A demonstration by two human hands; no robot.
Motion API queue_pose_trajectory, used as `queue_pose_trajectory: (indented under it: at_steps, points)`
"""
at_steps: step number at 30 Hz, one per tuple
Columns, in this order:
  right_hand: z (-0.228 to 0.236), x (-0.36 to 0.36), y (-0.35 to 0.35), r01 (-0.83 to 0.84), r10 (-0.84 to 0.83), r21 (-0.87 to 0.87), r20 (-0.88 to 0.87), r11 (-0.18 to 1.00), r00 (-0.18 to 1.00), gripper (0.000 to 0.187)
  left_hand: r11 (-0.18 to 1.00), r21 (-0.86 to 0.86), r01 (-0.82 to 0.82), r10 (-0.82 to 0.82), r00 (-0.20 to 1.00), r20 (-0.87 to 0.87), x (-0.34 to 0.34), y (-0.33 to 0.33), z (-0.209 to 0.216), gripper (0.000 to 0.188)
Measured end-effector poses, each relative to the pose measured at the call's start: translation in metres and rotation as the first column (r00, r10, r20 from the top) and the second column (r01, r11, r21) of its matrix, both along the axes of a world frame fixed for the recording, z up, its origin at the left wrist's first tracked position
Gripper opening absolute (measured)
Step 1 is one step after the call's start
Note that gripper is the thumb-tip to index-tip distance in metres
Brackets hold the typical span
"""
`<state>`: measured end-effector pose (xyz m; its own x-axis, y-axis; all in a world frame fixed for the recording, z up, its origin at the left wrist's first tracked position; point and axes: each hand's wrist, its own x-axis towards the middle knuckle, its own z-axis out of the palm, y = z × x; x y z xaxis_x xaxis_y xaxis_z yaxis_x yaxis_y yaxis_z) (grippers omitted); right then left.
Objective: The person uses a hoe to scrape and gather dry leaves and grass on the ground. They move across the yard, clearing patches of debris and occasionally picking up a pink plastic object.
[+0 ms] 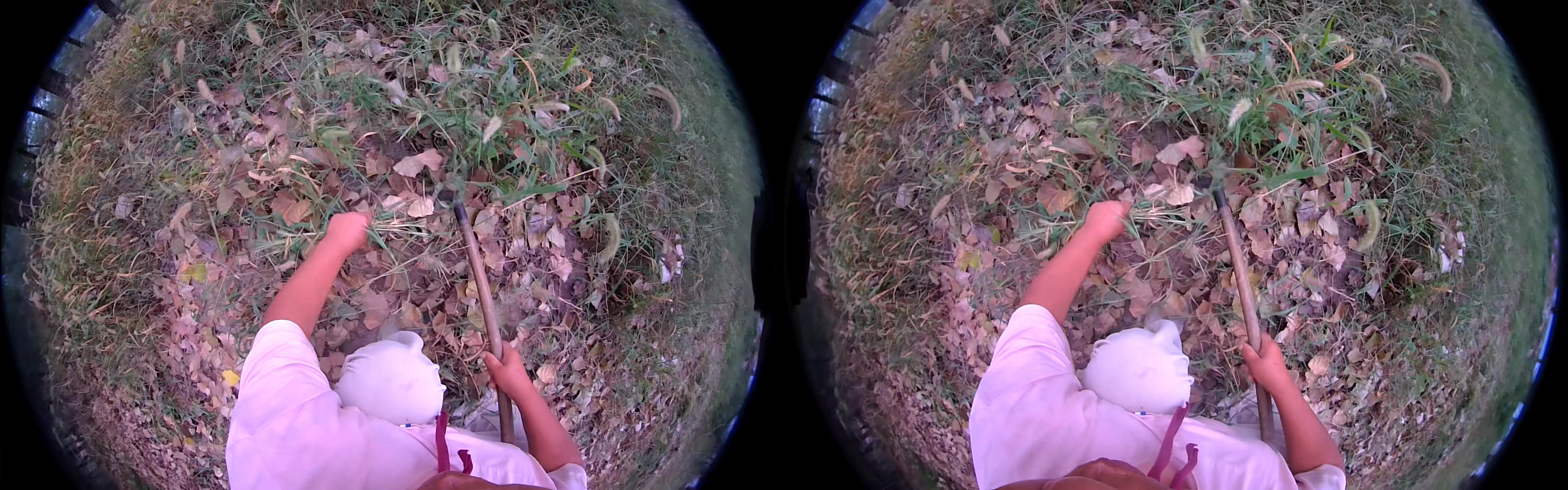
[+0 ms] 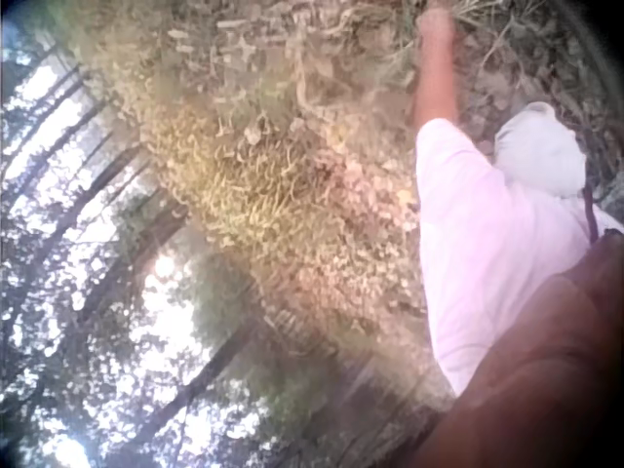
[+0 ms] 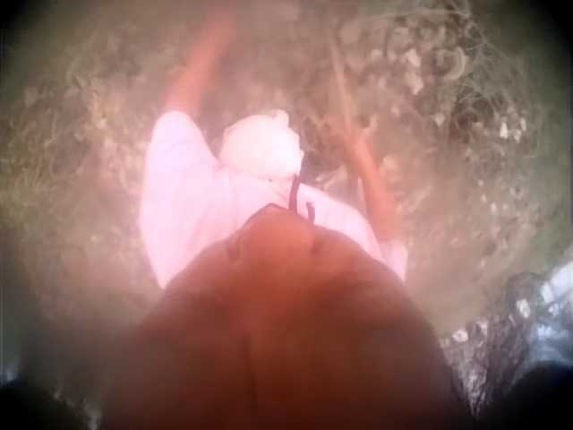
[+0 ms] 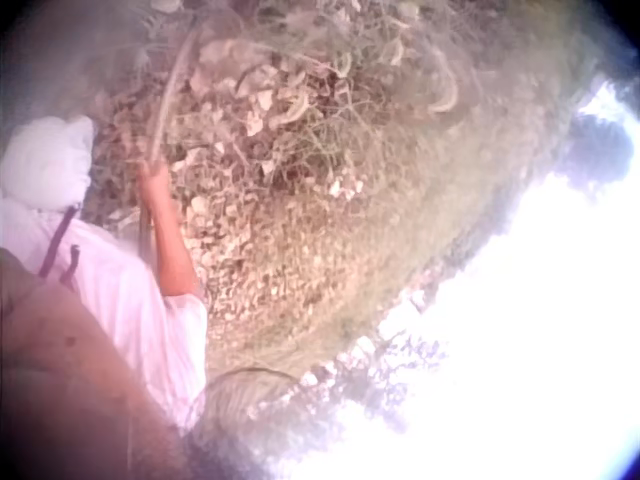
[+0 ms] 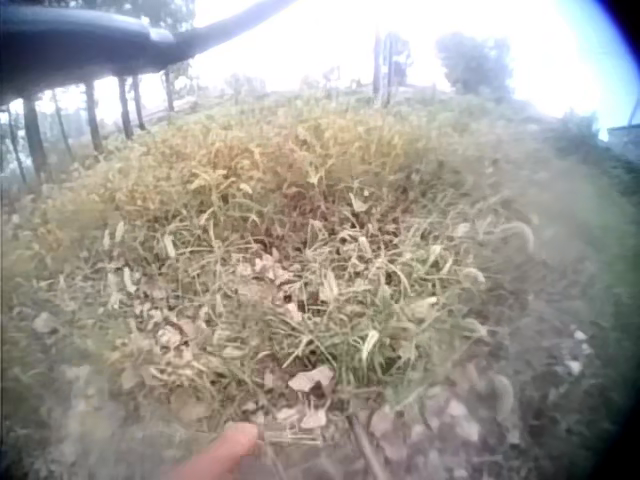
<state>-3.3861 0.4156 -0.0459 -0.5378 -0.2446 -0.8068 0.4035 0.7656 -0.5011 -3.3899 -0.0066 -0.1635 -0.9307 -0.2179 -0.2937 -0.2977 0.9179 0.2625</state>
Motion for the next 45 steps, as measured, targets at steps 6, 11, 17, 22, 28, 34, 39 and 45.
queue_pose_trajectory:
  at_steps: [6,11,17,22,28,34,39,45]
  points:
    - [0.080,0.087,0.077,0.001,-0.021,0.114,0.181,0.993,0.983,0.024,0.981,0.098,-0.169,0.148,0.970,0.195,0.122,0.031,-0.025,0.020]
    - [0.070,0.128,0.086,-0.054,0.048,0.077,0.089,0.996,0.995,0.025,0.959,0.034,-0.281,0.257,0.916,0.309,0.239,0.042,-0.049,0.022]
    - [0.111,0.137,0.037,0.162,-0.171,-0.118,-0.070,0.980,0.983,0.020,0.918,0.086,-0.387,0.365,0.909,0.199,0.238,0.054,0.010,0.027]
    - [0.178,0.151,-0.006,0.143,-0.197,-0.255,-0.198,0.956,0.960,0.016,0.887,0.089,-0.454,0.455,0.890,0.003,0.256,0.043,0.076,0.027]
    - [0.222,0.172,-0.018,0.147,-0.295,-0.447,-0.283,0.882,0.913,0.014,0.801,0.257,-0.541,0.579,0.810,-0.097,0.274,0.046,0.098,0.026]
    - [0.227,0.184,-0.018,0.164,-0.297,-0.429,-0.264,0.888,0.918,0.015,0.562,0.690,-0.456,0.777,0.577,-0.251,0.344,0.062,0.145,0.033]
    - [0.183,0.140,-0.049,0.226,-0.332,-0.368,-0.256,0.902,0.908,0.014,0.681,0.679,-0.275,0.553,0.801,-0.230,0.268,0.020,0.195,0.030]
    - [0.112,0.088,-0.108,0.179,-0.261,-0.299,-0.261,0.937,0.930,0.013,0.964,0.231,-0.129,0.166,0.975,-0.146,0.177,0.004,0.075,0.025]
